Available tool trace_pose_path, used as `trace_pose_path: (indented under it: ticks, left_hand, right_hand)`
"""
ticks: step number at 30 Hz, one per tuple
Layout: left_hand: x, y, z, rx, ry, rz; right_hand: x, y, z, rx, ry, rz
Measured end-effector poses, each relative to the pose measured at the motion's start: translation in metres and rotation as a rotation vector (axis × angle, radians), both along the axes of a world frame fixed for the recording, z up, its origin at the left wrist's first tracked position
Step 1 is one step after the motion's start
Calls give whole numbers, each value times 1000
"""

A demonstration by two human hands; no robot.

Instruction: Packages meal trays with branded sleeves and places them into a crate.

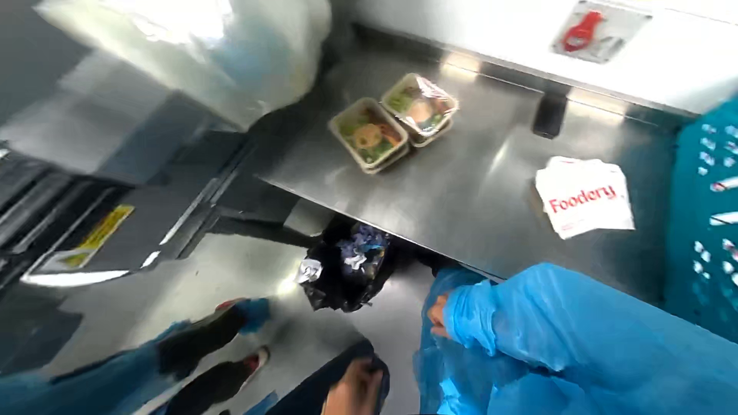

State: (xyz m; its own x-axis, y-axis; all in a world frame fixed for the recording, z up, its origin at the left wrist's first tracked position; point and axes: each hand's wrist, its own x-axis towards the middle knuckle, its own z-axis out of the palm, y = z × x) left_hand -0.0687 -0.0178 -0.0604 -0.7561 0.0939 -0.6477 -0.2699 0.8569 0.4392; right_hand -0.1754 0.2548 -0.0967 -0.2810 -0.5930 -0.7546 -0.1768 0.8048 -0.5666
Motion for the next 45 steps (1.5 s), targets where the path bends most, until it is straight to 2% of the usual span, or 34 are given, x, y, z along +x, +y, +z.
trace_pose_path:
  ticks: [2, 4, 5, 7, 10, 13, 16, 19, 24, 29, 34, 38, 41, 43, 45]
  left_hand:
    - [-70, 50, -1, 140, 132, -52]
    - [-118, 116, 0, 317, 154, -96]
    - [-135, 150, -1, 395, 129, -124]
    - [-156, 213, -6, 473, 55, -194]
    - [-170, 303, -20, 524, -38, -241]
    - [-179, 376, -38, 548, -80, -200]
    - [-185, 414, -34, 644, -108, -174]
    - [-191, 429, -32, 687, -130, -138]
    - [-190, 446, -29, 615, -120, -49]
    - [-184, 458, -30, 583, -58, -19]
    - [-178, 453, -22, 710, -106, 106]
    - [-173, 441, 4, 808, 6, 250]
    - [-172, 415, 20, 789, 162, 298]
    - [-177, 388, 30, 781, 253, 350]
    - [-180, 349, 35, 844, 316, 435]
  right_hand:
    - [11, 65, 10, -4, 118, -370]
    - [19, 143, -1, 14, 504, -883]
    - [14, 184, 6, 110, 635, -1087]
    - [6, 263, 27, 375, 708, -1371]
    - [0, 345, 19, 594, 642, -1610]
    - [-11, 367, 7, 608, 614, -1603]
    - [-17, 369, 16, 596, 576, -1538]
    - [-18, 365, 27, 486, 597, -1587]
    - [-28, 371, 15, 652, 494, -1572]
    - [-26, 376, 19, 670, 486, -1589]
    - [-20, 360, 54, 666, 535, -1692]
    - [-15, 353, 88, 598, 649, -1661]
    - [-15, 331, 114, 520, 834, -1568]
    - [-17, 310, 123, 376, 946, -1514]
    - [-23, 287, 127, 225, 944, -1455]
